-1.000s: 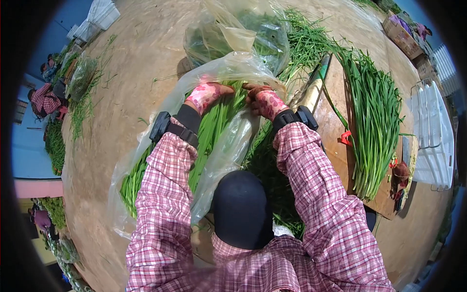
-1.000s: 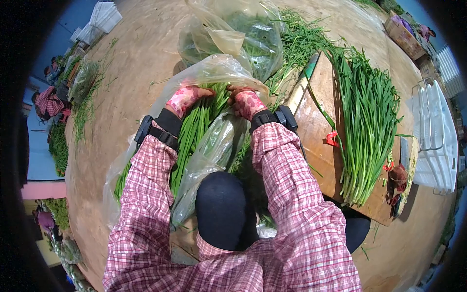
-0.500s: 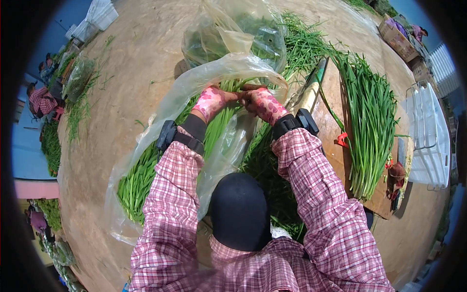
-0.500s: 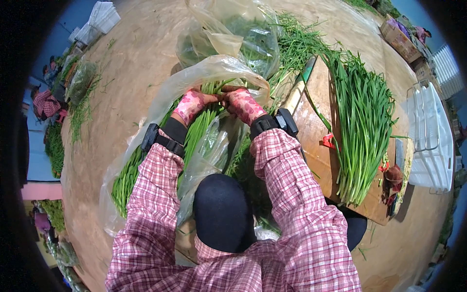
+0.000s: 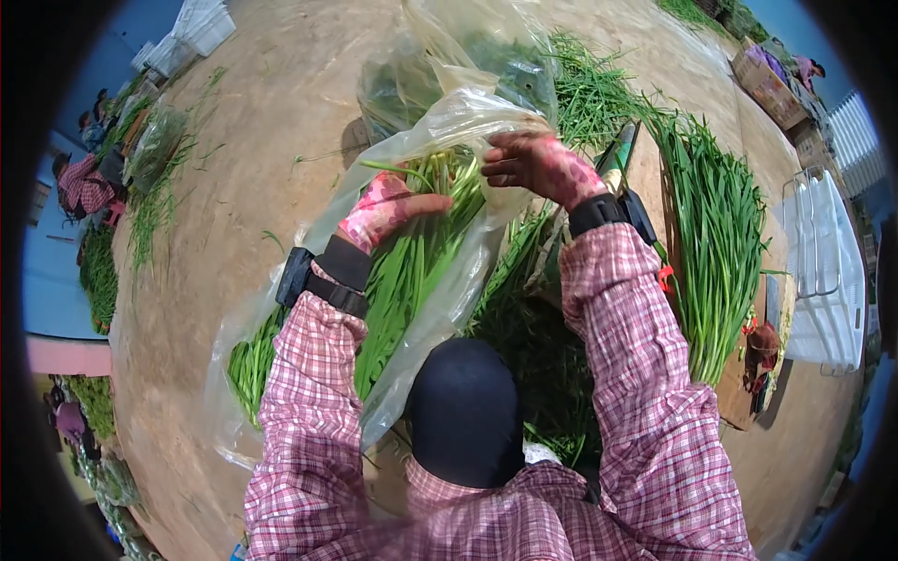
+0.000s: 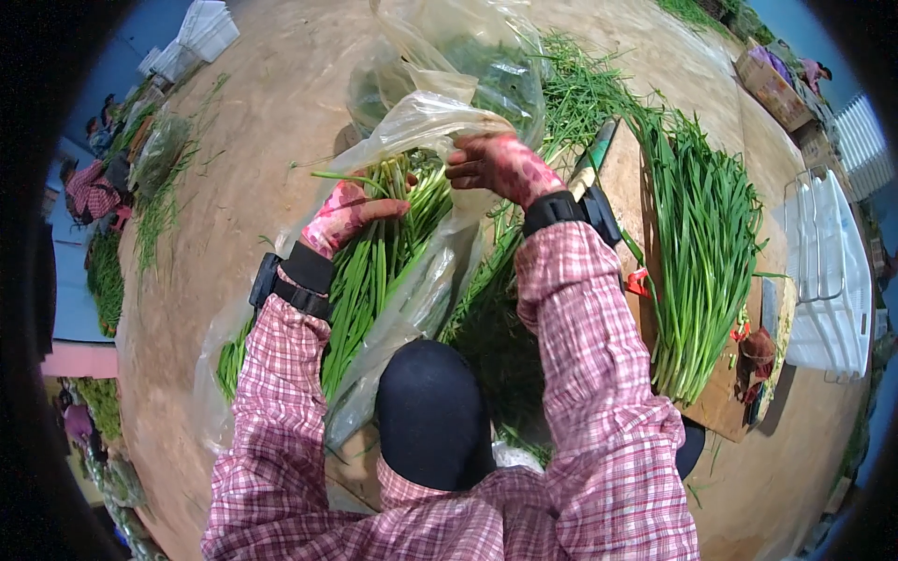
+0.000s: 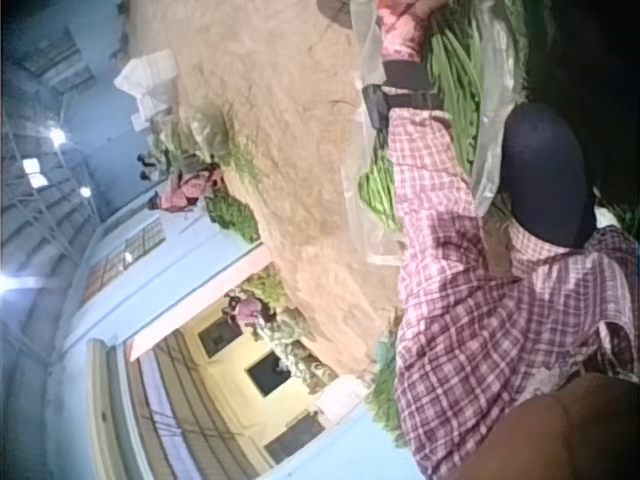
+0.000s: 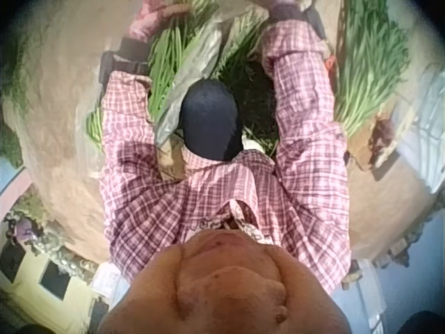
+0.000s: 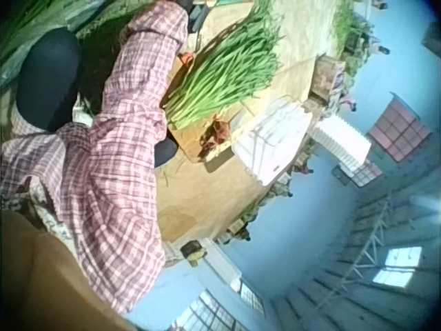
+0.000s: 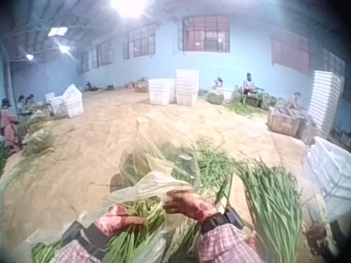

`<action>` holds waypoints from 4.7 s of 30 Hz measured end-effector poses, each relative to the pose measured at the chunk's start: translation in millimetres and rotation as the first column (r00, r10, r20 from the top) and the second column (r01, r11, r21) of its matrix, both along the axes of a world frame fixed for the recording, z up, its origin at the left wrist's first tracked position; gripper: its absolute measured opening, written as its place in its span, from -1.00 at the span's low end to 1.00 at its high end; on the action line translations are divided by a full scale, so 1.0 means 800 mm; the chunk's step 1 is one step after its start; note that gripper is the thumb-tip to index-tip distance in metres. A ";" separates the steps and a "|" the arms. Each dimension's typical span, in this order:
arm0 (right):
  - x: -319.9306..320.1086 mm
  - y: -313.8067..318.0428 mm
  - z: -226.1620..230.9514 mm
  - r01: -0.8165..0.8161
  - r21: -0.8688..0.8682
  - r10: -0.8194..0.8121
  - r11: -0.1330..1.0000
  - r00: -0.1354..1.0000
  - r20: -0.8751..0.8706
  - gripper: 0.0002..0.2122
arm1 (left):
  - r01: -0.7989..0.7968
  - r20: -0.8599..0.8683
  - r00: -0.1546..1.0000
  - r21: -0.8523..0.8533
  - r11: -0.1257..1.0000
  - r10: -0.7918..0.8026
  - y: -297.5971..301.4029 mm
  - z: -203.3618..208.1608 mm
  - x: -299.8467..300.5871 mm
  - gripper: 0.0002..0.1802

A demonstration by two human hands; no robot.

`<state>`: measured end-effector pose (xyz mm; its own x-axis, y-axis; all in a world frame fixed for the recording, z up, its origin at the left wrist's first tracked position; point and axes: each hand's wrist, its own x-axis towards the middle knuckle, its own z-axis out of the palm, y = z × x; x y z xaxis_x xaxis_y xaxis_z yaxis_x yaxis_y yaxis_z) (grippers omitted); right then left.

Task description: The person takes a bundle of green leafy vegetables from a plastic bag, aligns the stalks on a wooden board, ties them with a red string, and trims the root ends with a large knife before placing the finished bundle onto a pile.

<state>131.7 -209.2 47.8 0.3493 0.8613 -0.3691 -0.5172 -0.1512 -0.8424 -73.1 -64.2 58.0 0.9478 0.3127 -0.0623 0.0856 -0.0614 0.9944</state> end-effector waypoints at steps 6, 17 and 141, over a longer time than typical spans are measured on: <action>-0.100 0.015 -0.007 -0.044 0.082 0.006 0.996 0.909 0.417 -0.67 | 0.052 -0.163 0.987 0.391 0.919 0.014 -0.012 -0.023 0.019 -0.58; -0.151 0.017 -0.023 0.291 0.326 -0.319 0.899 0.947 0.033 -0.72 | 0.321 0.385 0.915 -0.503 0.803 -0.124 0.028 -0.063 -0.001 -0.61; -0.254 -0.485 0.108 0.380 0.437 -0.576 0.815 0.611 0.543 -0.82 | 0.374 0.807 0.532 -0.496 0.783 0.257 -0.325 0.109 -0.159 -0.48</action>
